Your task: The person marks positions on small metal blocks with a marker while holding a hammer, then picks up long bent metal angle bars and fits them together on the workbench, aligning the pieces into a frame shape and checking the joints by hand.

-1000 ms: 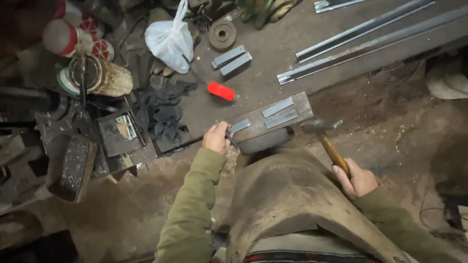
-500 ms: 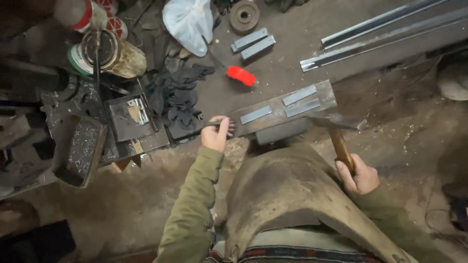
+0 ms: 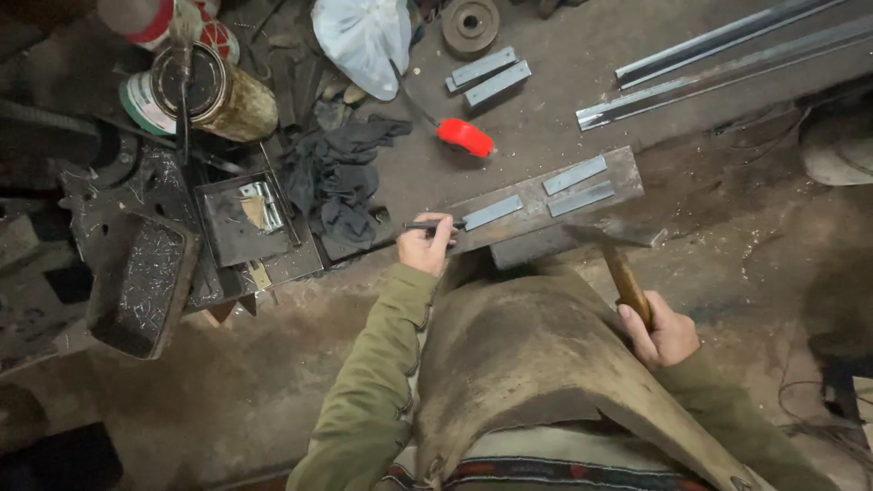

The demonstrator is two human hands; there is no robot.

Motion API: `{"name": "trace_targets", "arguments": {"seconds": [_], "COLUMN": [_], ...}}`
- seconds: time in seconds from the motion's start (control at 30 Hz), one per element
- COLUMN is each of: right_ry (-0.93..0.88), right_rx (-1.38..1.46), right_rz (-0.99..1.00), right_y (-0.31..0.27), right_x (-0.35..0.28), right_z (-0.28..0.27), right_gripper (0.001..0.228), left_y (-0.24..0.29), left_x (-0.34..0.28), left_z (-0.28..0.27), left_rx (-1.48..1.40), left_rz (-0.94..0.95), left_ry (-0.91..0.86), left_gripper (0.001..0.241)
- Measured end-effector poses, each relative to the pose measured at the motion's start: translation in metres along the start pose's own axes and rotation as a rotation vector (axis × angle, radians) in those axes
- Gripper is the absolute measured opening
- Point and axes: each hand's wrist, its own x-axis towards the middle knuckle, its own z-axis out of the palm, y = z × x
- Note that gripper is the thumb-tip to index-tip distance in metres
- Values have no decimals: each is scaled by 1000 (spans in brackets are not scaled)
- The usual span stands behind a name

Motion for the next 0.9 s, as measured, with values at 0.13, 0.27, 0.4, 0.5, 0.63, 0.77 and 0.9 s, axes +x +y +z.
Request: {"name": "trace_targets", "arguments": {"seconds": [0.13, 0.27, 0.4, 0.5, 0.63, 0.77, 0.9], "right_ry": [-12, -13, -8, -52, -51, -58, -40], "right_rx": [-37, -82, -92, -93, -72, -89, -98], "right_rz": [27, -4, -29, -17, -40, -27, -32], "right_y": [0, 5, 2, -3, -6, -2, -4], "right_x": [1, 2, 5, 8, 8, 9, 9], "right_z": [2, 5, 5, 2, 1, 4, 6], "right_gripper": [27, 29, 32, 29, 31, 29, 27], "left_y": [-1, -6, -9, 5, 21, 17, 21], "left_x": [0, 1, 1, -2, -4, -3, -4], "left_z": [0, 0, 1, 2, 4, 4, 4], "left_rx": [-23, -10, -77, -23, 39, 35, 41], "left_rz": [-18, -20, 4, -1, -47, -28, -27], "left_ry": [-10, -29, -34, -18, -4, 3, -1], "left_gripper": [17, 17, 16, 16, 16, 17, 16]}}
